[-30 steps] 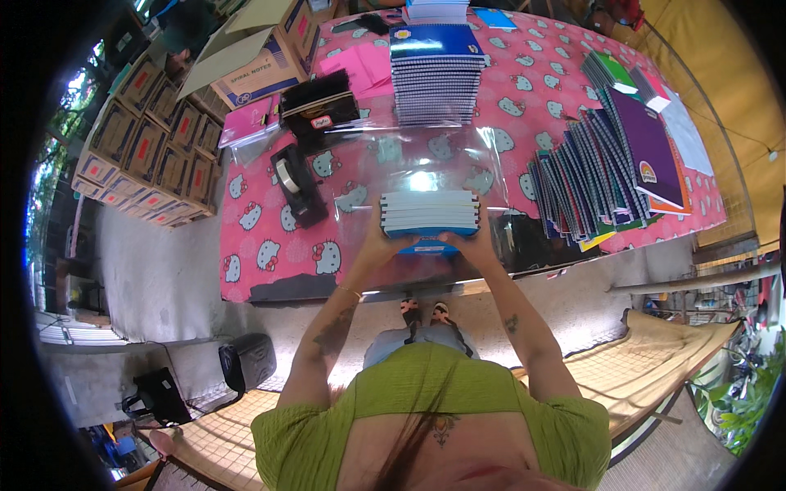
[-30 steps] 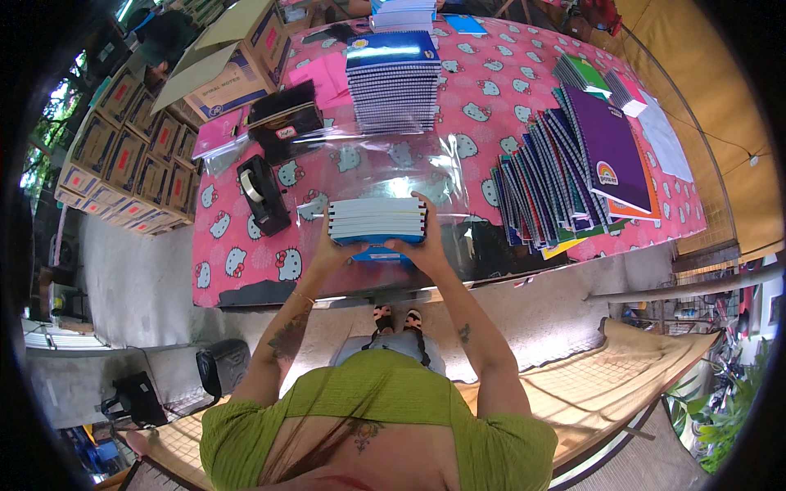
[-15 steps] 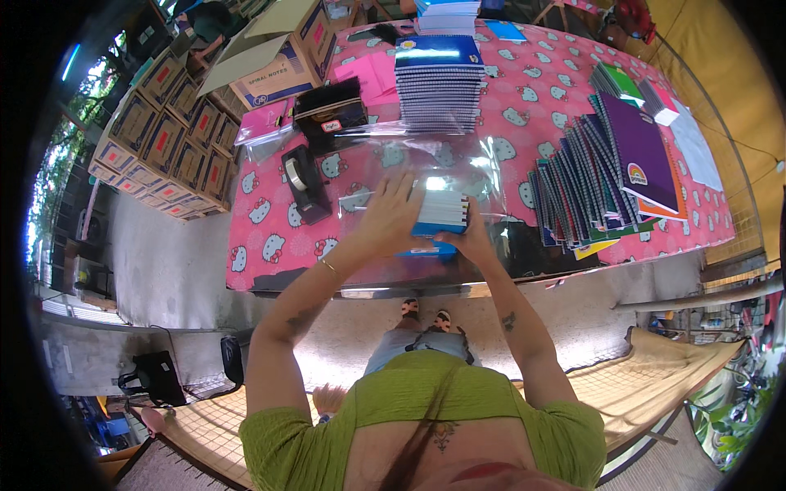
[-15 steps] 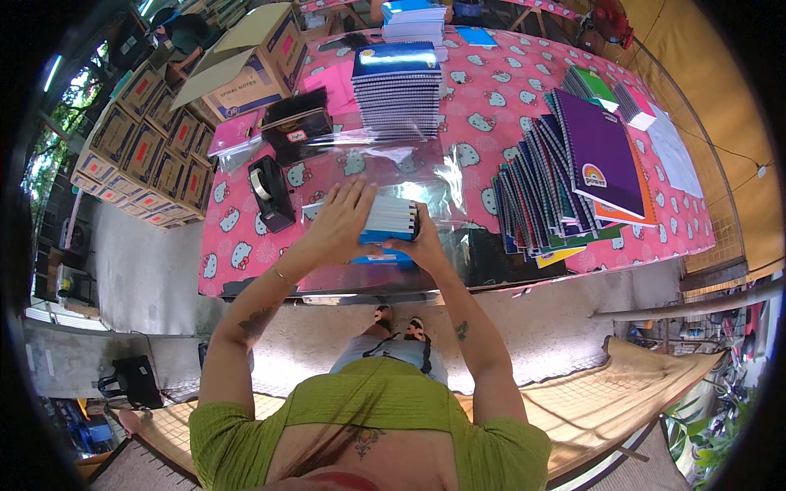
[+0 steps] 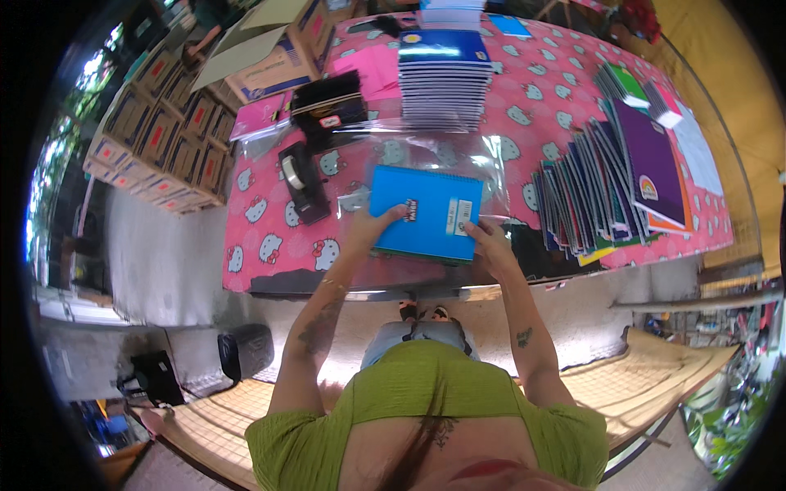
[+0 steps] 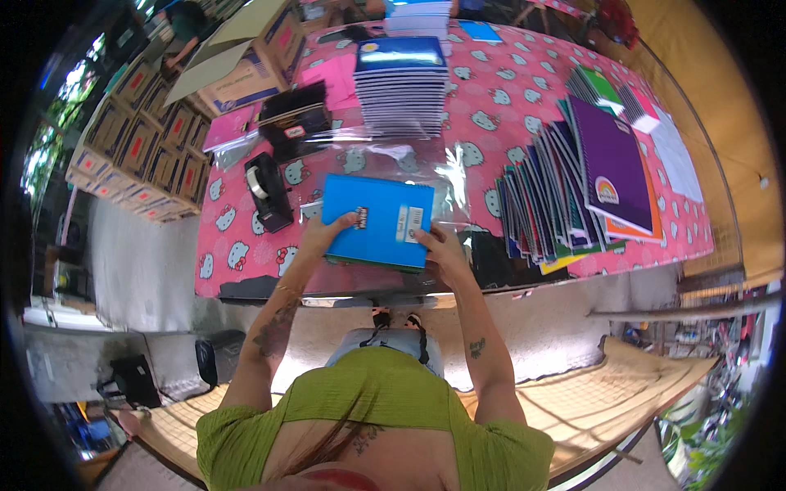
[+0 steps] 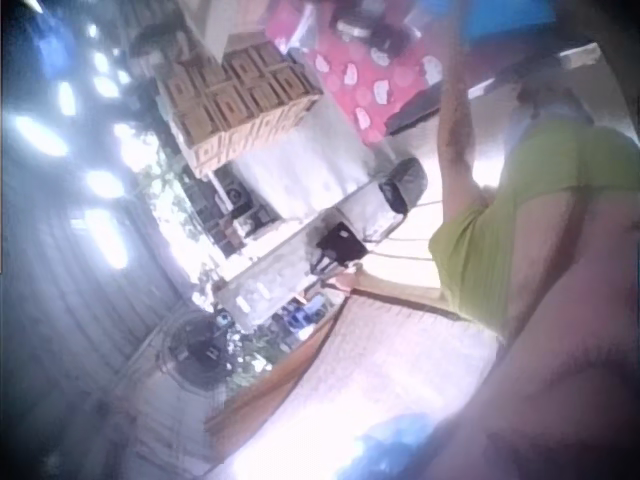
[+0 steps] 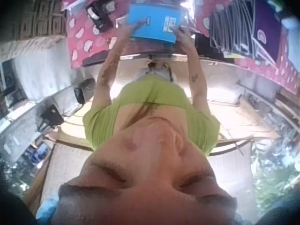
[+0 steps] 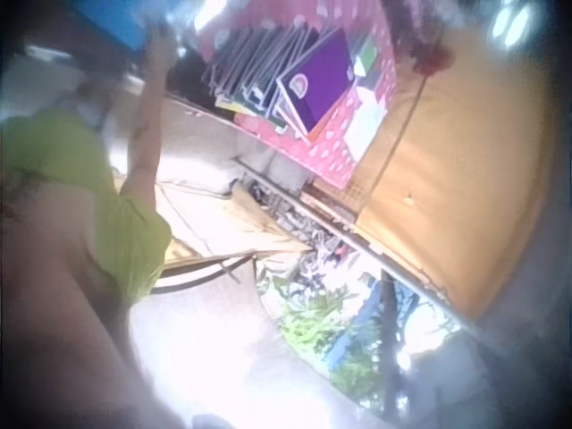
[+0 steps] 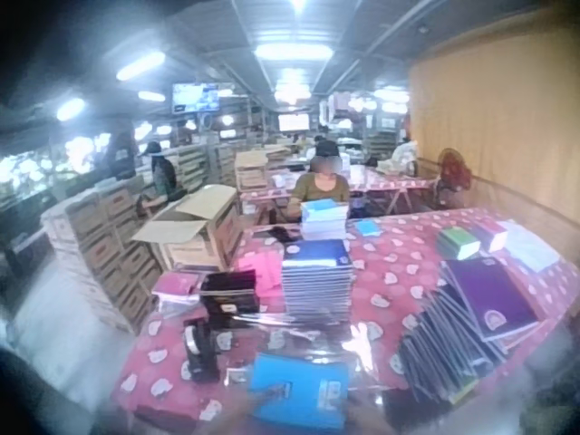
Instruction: The person organizes stacks of notebooks by color on a table and then places stacks into clear plastic bags, sealing them with tape.
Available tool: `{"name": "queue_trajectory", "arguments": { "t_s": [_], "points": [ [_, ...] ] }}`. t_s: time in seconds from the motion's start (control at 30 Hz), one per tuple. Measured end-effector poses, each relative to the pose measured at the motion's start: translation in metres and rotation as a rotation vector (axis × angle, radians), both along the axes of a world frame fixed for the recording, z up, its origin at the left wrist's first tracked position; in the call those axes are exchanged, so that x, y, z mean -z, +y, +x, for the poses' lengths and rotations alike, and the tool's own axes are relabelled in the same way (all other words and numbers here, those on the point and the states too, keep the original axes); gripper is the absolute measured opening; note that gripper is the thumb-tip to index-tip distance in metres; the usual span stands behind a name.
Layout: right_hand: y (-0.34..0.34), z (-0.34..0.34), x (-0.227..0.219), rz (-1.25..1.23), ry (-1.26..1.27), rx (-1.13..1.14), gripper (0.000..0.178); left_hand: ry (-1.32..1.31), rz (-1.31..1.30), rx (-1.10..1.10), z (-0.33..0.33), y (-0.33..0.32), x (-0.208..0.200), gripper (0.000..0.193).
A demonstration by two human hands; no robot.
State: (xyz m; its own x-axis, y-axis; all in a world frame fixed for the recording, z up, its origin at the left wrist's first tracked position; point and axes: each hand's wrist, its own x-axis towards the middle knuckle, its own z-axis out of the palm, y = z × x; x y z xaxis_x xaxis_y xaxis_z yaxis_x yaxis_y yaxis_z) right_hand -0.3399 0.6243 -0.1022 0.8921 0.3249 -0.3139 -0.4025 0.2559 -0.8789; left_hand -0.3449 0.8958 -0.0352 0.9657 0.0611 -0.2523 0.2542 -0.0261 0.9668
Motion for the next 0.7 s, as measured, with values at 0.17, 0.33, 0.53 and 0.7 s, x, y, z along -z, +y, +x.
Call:
{"name": "queue_trajectory", "arguments": {
  "t_s": [0.17,0.33,0.53,0.7],
  "points": [
    [-0.01,0.028,0.015,-0.14,0.141,-0.005,0.059,0.145,0.158,0.013,0.026,-0.001,0.055,0.074],
    [-0.014,0.058,0.038,-0.212,0.111,-0.015,0.056,0.076,0.586,0.088,0.047,0.002,0.061,0.081],
    [-0.015,0.058,0.049,-0.517,0.006,0.133,0.069,0.15,0.719,0.071,0.056,-0.002,0.056,0.077],
    [-0.003,0.048,0.036,-0.574,-0.058,0.162,0.069,0.044,0.433,-0.06,0.048,0.019,0.085,0.068]
  ]
}}
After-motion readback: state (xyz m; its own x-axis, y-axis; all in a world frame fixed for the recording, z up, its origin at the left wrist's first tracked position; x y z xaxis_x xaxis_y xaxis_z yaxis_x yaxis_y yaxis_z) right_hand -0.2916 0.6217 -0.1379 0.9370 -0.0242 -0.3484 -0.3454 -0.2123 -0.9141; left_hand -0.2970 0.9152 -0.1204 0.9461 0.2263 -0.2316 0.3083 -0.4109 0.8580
